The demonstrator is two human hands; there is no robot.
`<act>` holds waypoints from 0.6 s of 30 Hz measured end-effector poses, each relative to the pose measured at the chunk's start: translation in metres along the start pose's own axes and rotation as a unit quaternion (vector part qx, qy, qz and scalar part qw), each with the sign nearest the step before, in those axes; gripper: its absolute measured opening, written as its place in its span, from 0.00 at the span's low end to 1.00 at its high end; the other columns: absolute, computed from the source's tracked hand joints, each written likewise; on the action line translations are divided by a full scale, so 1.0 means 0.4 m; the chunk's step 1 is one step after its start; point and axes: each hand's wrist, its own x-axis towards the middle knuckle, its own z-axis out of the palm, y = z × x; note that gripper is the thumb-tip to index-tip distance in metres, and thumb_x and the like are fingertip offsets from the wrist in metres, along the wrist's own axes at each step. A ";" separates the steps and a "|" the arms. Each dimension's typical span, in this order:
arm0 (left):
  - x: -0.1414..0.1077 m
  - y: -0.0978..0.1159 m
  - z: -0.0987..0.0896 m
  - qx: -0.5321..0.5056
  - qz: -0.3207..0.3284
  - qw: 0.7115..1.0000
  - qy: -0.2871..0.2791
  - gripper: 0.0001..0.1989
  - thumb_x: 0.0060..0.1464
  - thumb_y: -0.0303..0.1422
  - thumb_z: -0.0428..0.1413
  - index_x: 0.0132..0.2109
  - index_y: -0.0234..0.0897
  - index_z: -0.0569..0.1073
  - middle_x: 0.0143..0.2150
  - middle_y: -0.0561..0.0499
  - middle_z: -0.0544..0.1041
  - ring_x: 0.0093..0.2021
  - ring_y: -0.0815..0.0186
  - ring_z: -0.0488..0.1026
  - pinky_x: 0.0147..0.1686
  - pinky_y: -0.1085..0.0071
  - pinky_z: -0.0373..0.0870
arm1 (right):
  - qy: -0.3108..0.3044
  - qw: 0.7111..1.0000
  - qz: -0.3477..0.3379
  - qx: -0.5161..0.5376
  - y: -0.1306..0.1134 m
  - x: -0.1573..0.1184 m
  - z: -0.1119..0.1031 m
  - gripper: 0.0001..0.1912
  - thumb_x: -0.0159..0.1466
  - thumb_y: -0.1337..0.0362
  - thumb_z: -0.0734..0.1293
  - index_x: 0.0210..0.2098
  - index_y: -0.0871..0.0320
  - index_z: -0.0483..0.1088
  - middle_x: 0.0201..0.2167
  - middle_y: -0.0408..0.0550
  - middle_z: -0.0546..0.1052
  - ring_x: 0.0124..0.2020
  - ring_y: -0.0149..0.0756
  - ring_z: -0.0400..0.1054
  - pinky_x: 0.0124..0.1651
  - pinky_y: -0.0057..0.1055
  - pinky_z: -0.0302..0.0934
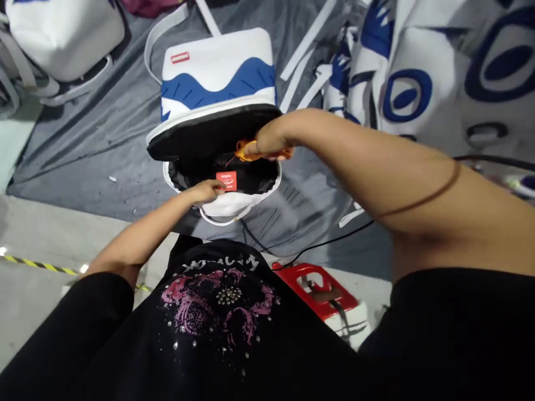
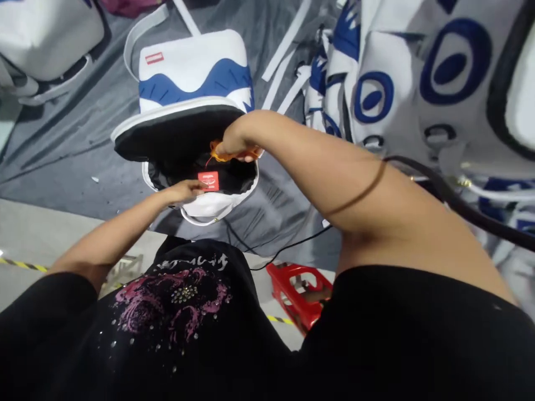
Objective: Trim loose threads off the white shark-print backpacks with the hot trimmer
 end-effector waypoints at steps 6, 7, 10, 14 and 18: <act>-0.003 -0.037 -0.027 -0.039 -0.040 0.984 -0.167 0.21 0.54 0.42 0.60 0.52 0.36 0.79 0.46 0.47 0.83 0.43 0.61 0.77 0.44 0.69 0.71 | -0.121 0.984 0.028 -0.126 0.019 0.025 -0.041 0.36 0.74 0.44 0.53 0.29 0.69 0.72 0.31 0.52 0.76 0.41 0.41 0.74 0.37 0.36 0.64; -0.020 -0.028 -0.009 0.032 -0.027 0.990 -0.136 0.19 0.55 0.42 0.60 0.51 0.37 0.80 0.45 0.46 0.83 0.43 0.60 0.77 0.44 0.67 0.71 | -0.112 0.985 0.033 -0.129 0.033 0.042 -0.045 0.37 0.73 0.43 0.52 0.29 0.70 0.71 0.32 0.54 0.77 0.42 0.41 0.74 0.36 0.35 0.63; -0.084 0.010 0.074 0.261 0.082 0.961 -0.033 0.09 0.59 0.32 0.57 0.43 0.38 0.81 0.42 0.44 0.82 0.45 0.56 0.77 0.45 0.62 0.69 | -0.068 0.989 0.049 -0.125 0.073 0.093 -0.055 0.38 0.72 0.41 0.52 0.29 0.69 0.71 0.36 0.56 0.78 0.40 0.38 0.75 0.34 0.32 0.61; -0.171 0.021 0.179 0.347 0.152 0.925 0.026 0.14 0.61 0.21 0.48 0.43 0.33 0.79 0.36 0.40 0.80 0.41 0.57 0.77 0.39 0.63 0.69 | -0.043 0.991 0.027 -0.121 0.099 0.132 -0.053 0.36 0.71 0.39 0.56 0.32 0.66 0.73 0.36 0.55 0.79 0.38 0.37 0.75 0.34 0.32 0.62; -0.211 -0.017 0.195 0.384 0.155 0.909 0.049 0.10 0.60 0.22 0.52 0.43 0.34 0.78 0.34 0.44 0.79 0.36 0.59 0.78 0.35 0.65 0.71 | -0.093 0.987 -0.029 -0.128 0.092 0.119 -0.039 0.34 0.67 0.36 0.59 0.35 0.64 0.75 0.32 0.52 0.78 0.34 0.38 0.76 0.35 0.37 0.65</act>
